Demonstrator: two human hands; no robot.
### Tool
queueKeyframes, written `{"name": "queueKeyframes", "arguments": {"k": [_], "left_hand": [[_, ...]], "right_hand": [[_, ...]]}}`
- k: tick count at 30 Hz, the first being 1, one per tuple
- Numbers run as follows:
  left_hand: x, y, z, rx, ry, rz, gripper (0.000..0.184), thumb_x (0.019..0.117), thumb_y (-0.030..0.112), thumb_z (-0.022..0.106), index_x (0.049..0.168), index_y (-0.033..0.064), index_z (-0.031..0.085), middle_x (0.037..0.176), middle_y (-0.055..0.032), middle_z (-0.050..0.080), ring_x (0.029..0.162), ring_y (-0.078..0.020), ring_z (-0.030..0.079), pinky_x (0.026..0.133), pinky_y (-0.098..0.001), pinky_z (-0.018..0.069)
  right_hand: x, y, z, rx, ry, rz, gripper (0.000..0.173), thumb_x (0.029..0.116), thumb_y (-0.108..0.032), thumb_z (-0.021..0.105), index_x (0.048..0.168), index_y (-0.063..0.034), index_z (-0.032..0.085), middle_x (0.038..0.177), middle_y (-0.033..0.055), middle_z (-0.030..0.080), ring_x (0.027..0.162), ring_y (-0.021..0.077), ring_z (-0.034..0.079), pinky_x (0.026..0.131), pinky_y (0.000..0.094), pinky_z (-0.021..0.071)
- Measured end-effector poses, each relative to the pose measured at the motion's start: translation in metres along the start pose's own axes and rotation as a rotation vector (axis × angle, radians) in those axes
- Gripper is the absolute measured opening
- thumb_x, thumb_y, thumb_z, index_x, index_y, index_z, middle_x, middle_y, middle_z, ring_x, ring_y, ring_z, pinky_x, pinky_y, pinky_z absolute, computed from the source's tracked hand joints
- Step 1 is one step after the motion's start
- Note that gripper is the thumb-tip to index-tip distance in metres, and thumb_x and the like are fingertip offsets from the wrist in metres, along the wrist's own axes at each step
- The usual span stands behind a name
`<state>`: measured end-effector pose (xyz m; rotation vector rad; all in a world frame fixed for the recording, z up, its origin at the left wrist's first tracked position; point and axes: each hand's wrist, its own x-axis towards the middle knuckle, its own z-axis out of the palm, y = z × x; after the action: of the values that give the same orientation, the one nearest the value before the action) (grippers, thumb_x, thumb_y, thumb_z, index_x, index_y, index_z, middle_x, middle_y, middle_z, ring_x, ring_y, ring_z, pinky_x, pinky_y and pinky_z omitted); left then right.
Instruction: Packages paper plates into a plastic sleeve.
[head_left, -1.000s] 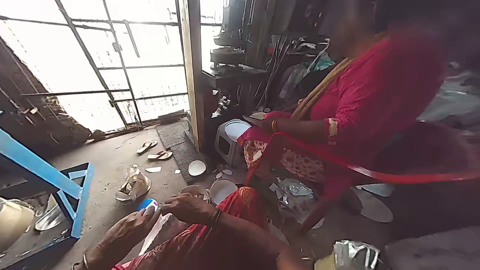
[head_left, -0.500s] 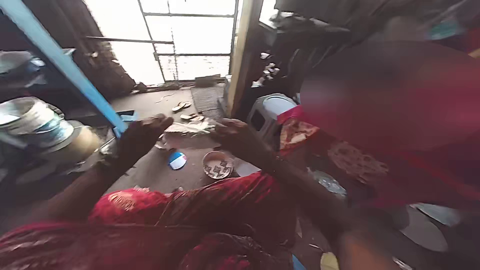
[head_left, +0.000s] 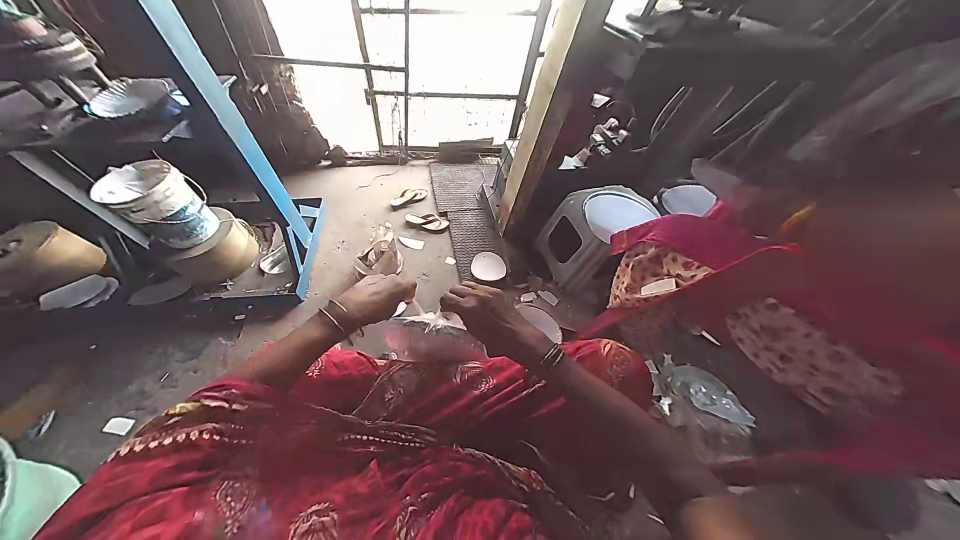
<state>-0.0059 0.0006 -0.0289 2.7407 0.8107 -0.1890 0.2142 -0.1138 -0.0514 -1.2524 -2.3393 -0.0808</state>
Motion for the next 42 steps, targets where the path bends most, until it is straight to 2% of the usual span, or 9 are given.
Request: {"name": "queueKeyframes", "arguments": {"k": [4, 7, 11, 15, 19, 21, 28, 35, 42], "left_hand": [[0.002, 0.021, 0.001, -0.778, -0.045, -0.045, 0.017, 0.1038, 0.004, 0.049, 0.105, -0.0044, 0.064, 0.078, -0.0006, 0.055, 0.066, -0.0012, 0.048, 0.063, -0.0184, 0.0430], [0.001, 0.042, 0.004, -1.052, 0.068, -0.081, 0.013, 0.0982, 0.002, 0.053, 0.090, 0.0045, 0.063, 0.072, 0.0075, 0.056, 0.065, 0.0019, 0.052, 0.064, -0.0174, 0.0465], [-0.001, 0.039, 0.001, -1.086, 0.112, 0.002, 0.021, 0.1076, 0.012, 0.044, 0.114, 0.0050, 0.063, 0.073, 0.0073, 0.051, 0.060, 0.0009, 0.046, 0.057, -0.0153, 0.0402], [-0.001, 0.044, -0.020, -0.687, 0.276, 0.099, 0.020, 0.1078, 0.018, 0.051, 0.103, 0.0021, 0.063, 0.070, -0.0017, 0.055, 0.057, -0.0065, 0.050, 0.054, -0.0216, 0.0434], [0.004, 0.055, -0.027, 0.054, 0.404, 0.143, 0.014, 0.1021, 0.005, 0.056, 0.103, -0.0014, 0.069, 0.091, -0.0143, 0.067, 0.079, -0.0287, 0.068, 0.073, -0.0457, 0.0577], [0.004, 0.064, -0.029, 0.268, 0.416, 0.097, 0.014, 0.1036, 0.006, 0.053, 0.107, 0.0000, 0.066, 0.086, -0.0166, 0.067, 0.075, -0.0344, 0.070, 0.066, -0.0500, 0.0576], [-0.006, 0.049, -0.040, 0.449, 0.474, 0.386, 0.017, 0.0993, -0.004, 0.053, 0.111, -0.0030, 0.065, 0.095, -0.0194, 0.069, 0.087, -0.0346, 0.072, 0.076, -0.0451, 0.0599], [-0.020, 0.042, -0.053, 0.462, 0.527, 0.360, 0.027, 0.1003, -0.002, 0.053, 0.124, 0.0021, 0.065, 0.102, -0.0174, 0.072, 0.094, -0.0334, 0.072, 0.084, -0.0433, 0.0588], [-0.019, 0.037, -0.050, 0.445, 0.502, 0.404, 0.018, 0.1019, 0.000, 0.050, 0.109, 0.0005, 0.067, 0.091, -0.0158, 0.071, 0.086, -0.0311, 0.073, 0.078, -0.0418, 0.0594]], "right_hand": [[0.015, -0.021, 0.006, 0.159, 0.018, 0.087, 0.017, 0.0986, -0.003, 0.057, 0.103, -0.0049, 0.073, 0.093, 0.0126, 0.072, 0.087, 0.0291, 0.072, 0.078, 0.0454, 0.0590], [0.026, -0.014, 0.001, 0.160, 0.149, 0.130, 0.013, 0.0932, 0.003, 0.061, 0.095, -0.0021, 0.073, 0.088, 0.0138, 0.071, 0.082, 0.0296, 0.071, 0.073, 0.0458, 0.0593], [0.021, 0.009, -0.010, 0.219, 0.259, 0.143, 0.013, 0.0953, 0.003, 0.061, 0.098, -0.0012, 0.073, 0.096, 0.0140, 0.071, 0.089, 0.0278, 0.070, 0.082, 0.0438, 0.0579], [0.012, 0.033, -0.010, 0.622, 0.288, 0.224, 0.016, 0.1006, -0.005, 0.059, 0.108, 0.0021, 0.072, 0.092, 0.0110, 0.072, 0.073, 0.0121, 0.068, 0.071, 0.0284, 0.0594], [0.017, 0.037, -0.009, 0.558, 0.301, 0.228, 0.014, 0.0976, -0.005, 0.065, 0.105, -0.0004, 0.076, 0.103, 0.0124, 0.073, 0.089, 0.0169, 0.071, 0.083, 0.0321, 0.0593], [0.021, 0.040, -0.008, 0.496, 0.312, 0.151, 0.012, 0.0964, -0.007, 0.067, 0.101, -0.0007, 0.076, 0.106, 0.0139, 0.070, 0.095, 0.0200, 0.069, 0.085, 0.0335, 0.0573], [0.034, 0.045, -0.003, 0.720, 0.273, 0.199, 0.016, 0.0964, -0.008, 0.067, 0.107, 0.0000, 0.076, 0.106, 0.0110, 0.075, 0.095, 0.0136, 0.072, 0.086, 0.0303, 0.0577], [0.053, 0.035, 0.002, 0.990, 0.228, 0.156, 0.017, 0.0938, -0.001, 0.066, 0.108, 0.0064, 0.070, 0.098, 0.0091, 0.072, 0.084, 0.0056, 0.067, 0.078, 0.0232, 0.0572], [0.040, 0.027, 0.007, 1.041, 0.149, 0.180, 0.016, 0.0981, 0.000, 0.059, 0.110, 0.0063, 0.067, 0.103, 0.0071, 0.070, 0.090, 0.0033, 0.065, 0.084, 0.0218, 0.0553]]}}
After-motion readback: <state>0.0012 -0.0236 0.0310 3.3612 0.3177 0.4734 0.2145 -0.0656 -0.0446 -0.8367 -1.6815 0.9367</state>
